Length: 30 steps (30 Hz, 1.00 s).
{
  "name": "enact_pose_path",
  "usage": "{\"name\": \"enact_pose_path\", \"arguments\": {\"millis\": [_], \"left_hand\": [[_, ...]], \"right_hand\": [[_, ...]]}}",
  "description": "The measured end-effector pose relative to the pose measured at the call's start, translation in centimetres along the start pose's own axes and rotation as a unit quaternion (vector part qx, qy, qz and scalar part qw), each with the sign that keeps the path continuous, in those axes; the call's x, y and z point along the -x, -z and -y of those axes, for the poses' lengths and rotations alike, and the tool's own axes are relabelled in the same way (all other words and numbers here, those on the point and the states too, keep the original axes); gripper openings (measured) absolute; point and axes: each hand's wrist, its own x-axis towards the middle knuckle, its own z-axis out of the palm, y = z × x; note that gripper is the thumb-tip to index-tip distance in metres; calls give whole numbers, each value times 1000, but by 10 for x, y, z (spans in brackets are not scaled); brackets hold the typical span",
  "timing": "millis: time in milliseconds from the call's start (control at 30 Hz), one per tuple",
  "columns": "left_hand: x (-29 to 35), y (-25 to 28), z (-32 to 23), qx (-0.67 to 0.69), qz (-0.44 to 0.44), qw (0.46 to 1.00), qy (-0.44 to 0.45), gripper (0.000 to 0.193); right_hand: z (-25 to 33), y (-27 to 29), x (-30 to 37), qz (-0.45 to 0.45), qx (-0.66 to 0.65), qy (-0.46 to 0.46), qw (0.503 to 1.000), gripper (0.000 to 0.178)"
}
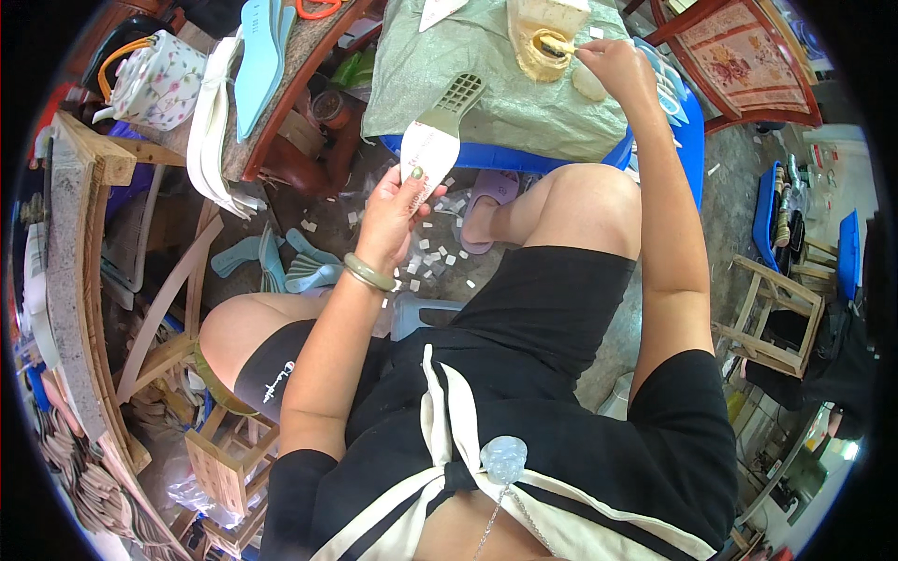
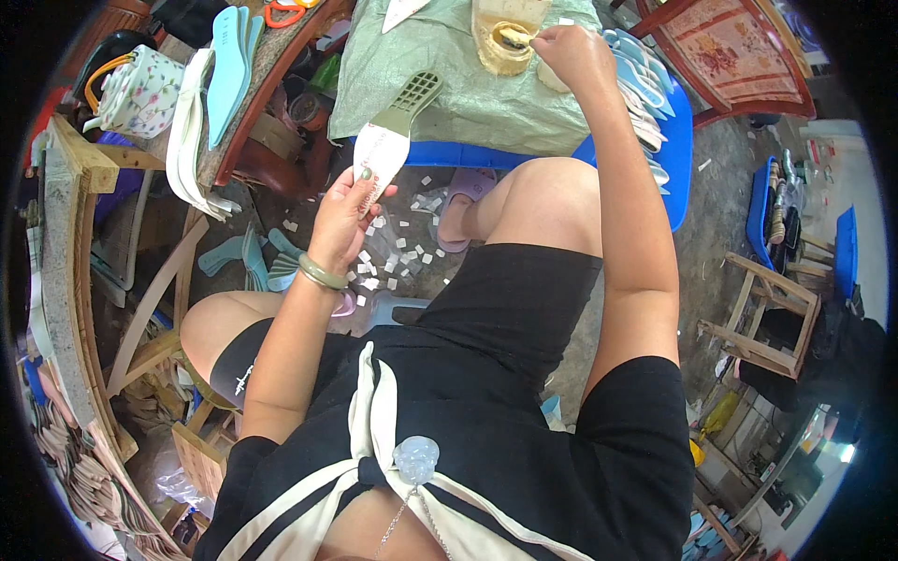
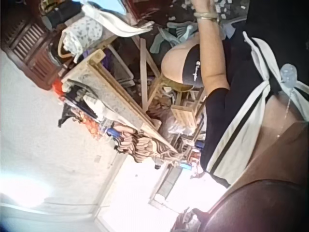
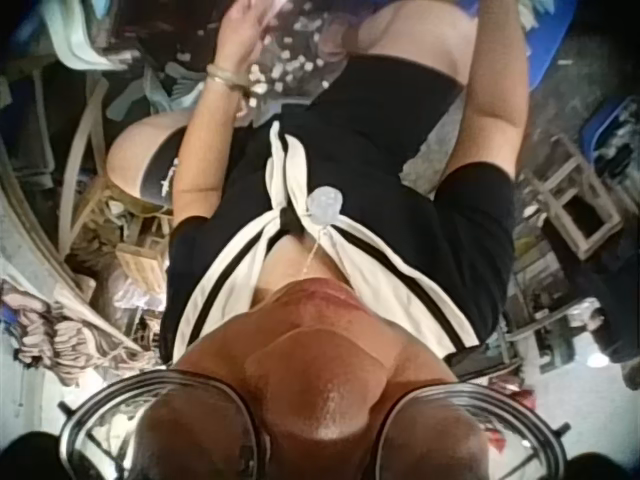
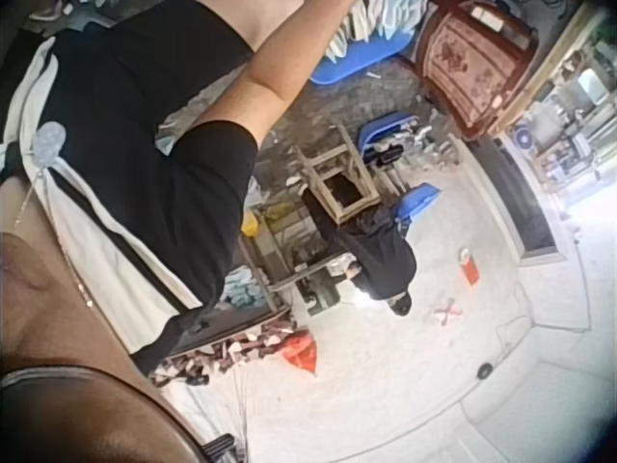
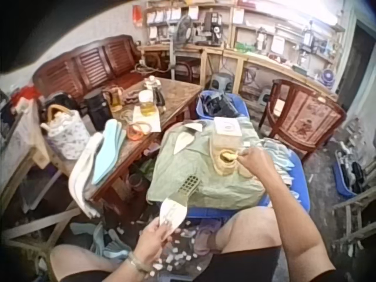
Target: Apply glue to shoe insoles using a brush.
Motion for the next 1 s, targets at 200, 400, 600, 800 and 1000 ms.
{"name": "enact_pose_path", "arguments": {"millis": [200,400,600,800,1000], "left_hand": [[6,12,-9,-67,4,998,11,29],[3,22,-14,-102,-47,993,-38,30],[3,23,-12,-100,-44,993,-41,31],[2,27,-11,-70,-48,996,-26,34],[-3,31,-13,17,-59,998,-11,30]], "right_hand": [[5,4,6,-7,12,-11,1000,26],[9,-3,5,-10,46,12,999,26],[13,3,7,13,54,36,998,25],[24,16,49,36,7,0,999,26],[67,1,133,116,-428,39,895,19]]}}
